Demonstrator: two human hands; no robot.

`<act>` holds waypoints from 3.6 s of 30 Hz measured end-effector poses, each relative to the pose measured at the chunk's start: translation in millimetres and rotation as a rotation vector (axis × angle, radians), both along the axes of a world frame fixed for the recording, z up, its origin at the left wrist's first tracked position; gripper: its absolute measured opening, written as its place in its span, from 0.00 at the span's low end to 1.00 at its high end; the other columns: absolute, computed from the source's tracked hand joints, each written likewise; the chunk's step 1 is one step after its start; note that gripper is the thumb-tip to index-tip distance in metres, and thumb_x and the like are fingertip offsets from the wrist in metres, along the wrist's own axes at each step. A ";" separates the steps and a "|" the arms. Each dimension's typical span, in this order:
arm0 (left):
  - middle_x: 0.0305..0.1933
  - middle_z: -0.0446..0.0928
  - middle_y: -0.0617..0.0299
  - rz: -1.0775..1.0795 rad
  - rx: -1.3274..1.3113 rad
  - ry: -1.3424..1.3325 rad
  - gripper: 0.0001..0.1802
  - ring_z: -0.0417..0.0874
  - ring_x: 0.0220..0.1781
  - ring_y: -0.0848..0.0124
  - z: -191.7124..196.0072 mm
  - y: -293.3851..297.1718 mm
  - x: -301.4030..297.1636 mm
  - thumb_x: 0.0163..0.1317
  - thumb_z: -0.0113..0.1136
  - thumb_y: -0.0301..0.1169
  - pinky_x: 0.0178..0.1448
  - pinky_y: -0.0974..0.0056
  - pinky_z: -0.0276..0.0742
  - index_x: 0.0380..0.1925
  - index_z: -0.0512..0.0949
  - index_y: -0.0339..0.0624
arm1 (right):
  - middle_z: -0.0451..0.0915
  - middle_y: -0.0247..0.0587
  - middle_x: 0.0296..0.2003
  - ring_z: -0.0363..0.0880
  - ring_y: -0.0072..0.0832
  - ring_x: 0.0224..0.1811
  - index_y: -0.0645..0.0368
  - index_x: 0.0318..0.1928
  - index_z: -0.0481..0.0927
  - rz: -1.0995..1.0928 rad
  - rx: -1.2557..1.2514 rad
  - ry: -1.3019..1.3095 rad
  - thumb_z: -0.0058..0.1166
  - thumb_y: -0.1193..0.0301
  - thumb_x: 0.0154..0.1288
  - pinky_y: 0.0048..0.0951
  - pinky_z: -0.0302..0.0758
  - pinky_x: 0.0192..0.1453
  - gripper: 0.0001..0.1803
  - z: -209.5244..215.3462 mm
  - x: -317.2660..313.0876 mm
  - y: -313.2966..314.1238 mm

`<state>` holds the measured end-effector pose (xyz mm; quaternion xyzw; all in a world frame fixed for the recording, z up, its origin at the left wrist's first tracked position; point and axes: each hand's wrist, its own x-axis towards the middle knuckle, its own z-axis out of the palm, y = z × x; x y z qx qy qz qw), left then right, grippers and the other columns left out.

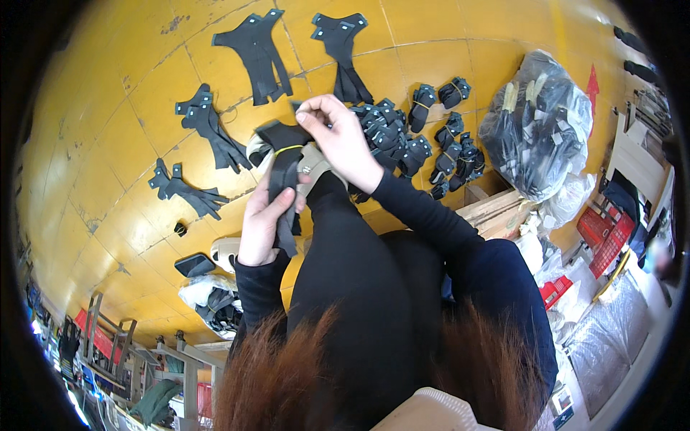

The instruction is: The person sits on the floor and repeatedly picks up small black fabric parts, folds them, and places them into a clear plastic bag. The person also arranges similar parts on the floor in rows.

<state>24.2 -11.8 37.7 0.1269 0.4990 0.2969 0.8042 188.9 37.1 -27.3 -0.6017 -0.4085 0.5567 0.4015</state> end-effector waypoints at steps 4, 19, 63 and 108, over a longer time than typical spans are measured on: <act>0.48 0.75 0.54 0.180 0.090 0.162 0.35 0.75 0.36 0.74 -1.1 1.5 -2.3 0.65 0.47 0.19 0.46 0.71 0.73 0.71 0.48 0.37 | 0.77 0.31 0.29 0.71 0.15 0.30 0.65 0.39 0.78 0.403 -0.311 0.024 0.56 0.66 0.66 0.21 0.69 0.35 0.12 24.6 7.9 -12.1; 0.60 0.73 0.55 -0.411 0.243 0.414 0.26 0.73 0.57 0.70 -42.6 -14.1 -35.9 0.71 0.48 0.35 0.62 0.66 0.64 0.67 0.61 0.43 | 0.79 0.35 0.37 0.76 0.21 0.33 0.56 0.46 0.72 -0.579 -0.374 0.160 0.48 0.69 0.71 0.24 0.74 0.41 0.07 -3.2 156.7 -122.6; 0.57 0.75 0.56 -0.298 0.196 0.390 0.23 0.73 0.57 0.70 -49.4 -15.2 -23.2 0.70 0.49 0.36 0.61 0.67 0.63 0.63 0.65 0.42 | 0.75 0.33 0.30 0.76 0.25 0.35 0.56 0.37 0.71 -0.555 -0.743 0.336 0.51 0.64 0.67 0.29 0.73 0.45 0.09 -44.0 130.7 -155.9; 0.52 0.77 0.54 -0.266 0.222 0.372 0.22 0.76 0.55 0.70 -64.3 -18.5 -6.8 0.68 0.51 0.32 0.60 0.68 0.68 0.61 0.67 0.37 | 0.83 0.40 0.20 0.83 0.25 0.25 0.66 0.26 0.84 0.356 -0.915 -0.559 0.57 0.38 0.53 0.21 0.76 0.38 0.36 -57.1 105.5 -118.0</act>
